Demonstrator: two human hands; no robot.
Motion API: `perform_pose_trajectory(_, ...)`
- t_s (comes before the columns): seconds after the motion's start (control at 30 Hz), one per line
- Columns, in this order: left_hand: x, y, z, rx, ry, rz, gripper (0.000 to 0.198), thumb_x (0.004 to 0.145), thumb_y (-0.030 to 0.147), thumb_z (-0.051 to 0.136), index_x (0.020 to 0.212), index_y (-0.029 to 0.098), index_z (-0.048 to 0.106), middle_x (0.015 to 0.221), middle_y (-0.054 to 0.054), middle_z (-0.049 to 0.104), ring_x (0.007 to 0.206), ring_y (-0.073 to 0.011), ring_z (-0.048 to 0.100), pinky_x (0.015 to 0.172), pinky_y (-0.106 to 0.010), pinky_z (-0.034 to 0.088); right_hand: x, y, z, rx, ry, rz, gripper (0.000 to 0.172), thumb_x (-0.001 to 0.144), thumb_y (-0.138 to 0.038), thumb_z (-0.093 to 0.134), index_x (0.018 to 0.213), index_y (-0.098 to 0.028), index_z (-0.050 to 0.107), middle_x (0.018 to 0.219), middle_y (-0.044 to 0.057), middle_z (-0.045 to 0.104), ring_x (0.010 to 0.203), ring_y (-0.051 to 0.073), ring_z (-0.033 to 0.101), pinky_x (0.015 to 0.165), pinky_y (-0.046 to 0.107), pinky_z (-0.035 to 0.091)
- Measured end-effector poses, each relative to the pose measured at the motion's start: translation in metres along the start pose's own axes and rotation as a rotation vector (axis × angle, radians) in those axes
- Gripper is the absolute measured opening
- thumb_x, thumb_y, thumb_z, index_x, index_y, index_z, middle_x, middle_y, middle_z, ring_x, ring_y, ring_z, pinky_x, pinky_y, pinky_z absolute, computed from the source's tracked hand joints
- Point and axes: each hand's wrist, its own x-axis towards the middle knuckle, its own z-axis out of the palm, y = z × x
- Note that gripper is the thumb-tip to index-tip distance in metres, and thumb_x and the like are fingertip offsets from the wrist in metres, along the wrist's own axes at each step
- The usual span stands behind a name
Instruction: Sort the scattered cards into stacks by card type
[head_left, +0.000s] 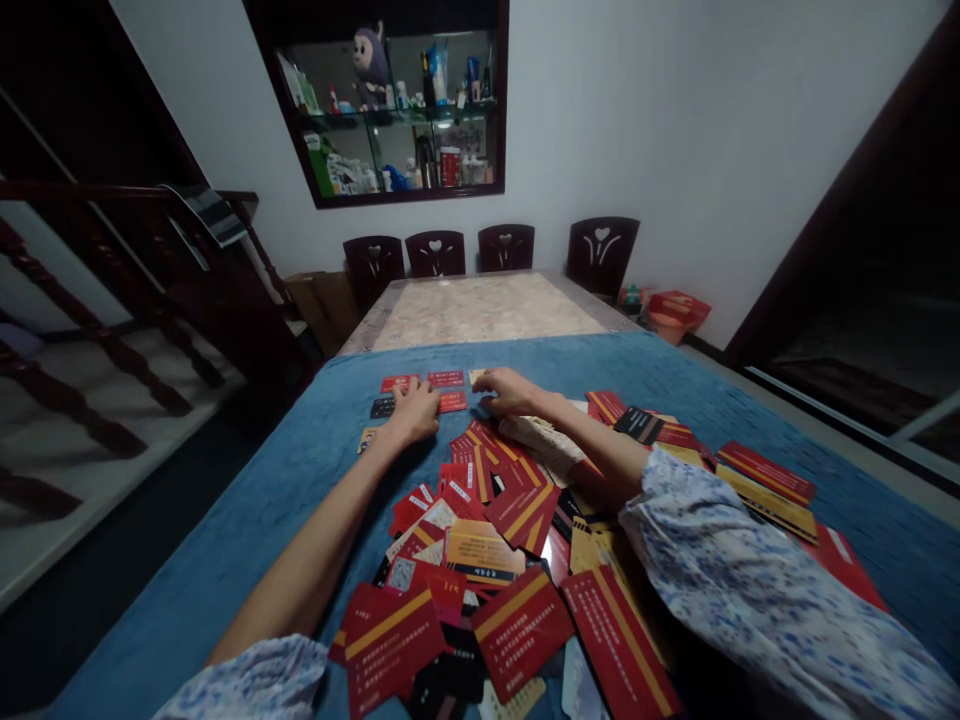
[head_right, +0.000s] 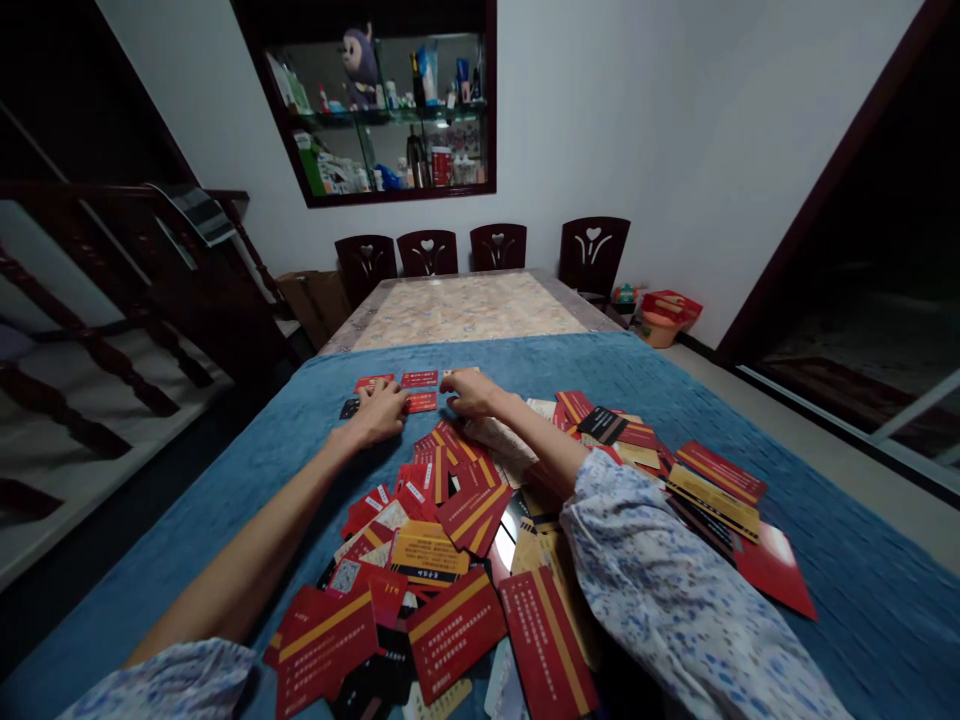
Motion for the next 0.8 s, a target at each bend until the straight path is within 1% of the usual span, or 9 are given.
perform_pose_trajectory(0.13,-0.005,0.011,-0.003,-0.079,0.038,0.044,0.035,0.08,0.014,0.05,0.112,0.02,0.064,0.128,-0.015,0.054,0.125,-0.0363,0.038,0.097,-0.06,0.034,-0.029,0.003,-0.013,-0.053,-0.012,0.064,0.032,0.081,-0.011,0.057,0.109,-0.014,0.073,0.106,0.01,0.073,0.094,0.02,0.066,0.075,0.024,0.043)
perform_pose_trajectory(0.2,-0.007,0.019,-0.006,-0.104,0.059,0.08,0.035,0.082,0.016,0.051,0.114,0.02,0.063,0.128,-0.014,0.055,0.124,-0.0353,0.038,0.097,-0.058,0.034,-0.043,0.004,-0.017,-0.073,-0.005,0.109,0.032,0.082,-0.011,0.056,0.108,-0.017,0.074,0.106,0.009,0.074,0.094,0.02,0.066,0.074,0.023,0.042)
perform_pose_trajectory(0.3,-0.011,0.034,-0.012,-0.133,0.088,0.144,0.036,0.082,0.017,0.053,0.116,0.022,0.063,0.128,-0.012,0.057,0.125,-0.0335,0.037,0.097,-0.055,0.034,-0.061,0.005,-0.02,-0.084,0.017,0.171,0.029,0.084,-0.014,0.055,0.106,-0.019,0.074,0.108,0.008,0.073,0.094,0.019,0.065,0.071,0.023,0.041)
perform_pose_trajectory(0.43,-0.013,0.054,-0.016,-0.186,0.11,0.24,0.035,0.084,0.02,0.054,0.117,0.022,0.064,0.127,-0.011,0.058,0.125,-0.0332,0.036,0.098,-0.052,0.032,-0.079,0.011,-0.021,-0.111,0.012,0.219,0.027,0.084,-0.015,0.055,0.102,-0.02,0.075,0.105,0.008,0.074,0.094,0.02,0.065,0.068,0.023,0.038)
perform_pose_trajectory(0.6,-0.012,0.076,-0.016,-0.242,0.11,0.384,0.033,0.087,0.019,0.05,0.115,0.021,0.067,0.126,-0.01,0.06,0.123,-0.0326,0.036,0.096,-0.05,0.032,-0.096,0.017,-0.021,-0.096,-0.048,0.246,0.025,0.081,-0.015,0.057,0.097,-0.022,0.075,0.1,0.006,0.075,0.089,0.019,0.065,0.066,0.022,0.038)
perform_pose_trajectory(0.73,-0.009,0.091,-0.011,-0.244,0.069,0.477,0.029,0.086,0.013,0.048,0.104,0.02,0.069,0.122,-0.009,0.062,0.121,-0.0313,0.037,0.094,-0.048,0.032,-0.1,0.015,-0.019,-0.089,-0.087,0.242,0.026,0.081,-0.017,0.057,0.097,-0.023,0.076,0.1,0.007,0.076,0.09,0.02,0.066,0.067,0.022,0.039)
perform_pose_trajectory(0.8,-0.008,0.097,-0.01,-0.237,0.039,0.499,0.028,0.083,0.01,0.047,0.099,0.02,0.069,0.121,-0.009,0.063,0.12,-0.0314,0.037,0.093,-0.048,0.033,-0.1,0.015,-0.016,-0.097,-0.112,0.233,0.023,0.082,-0.02,0.058,0.096,-0.023,0.077,0.098,0.008,0.076,0.089,0.02,0.066,0.067,0.023,0.039)
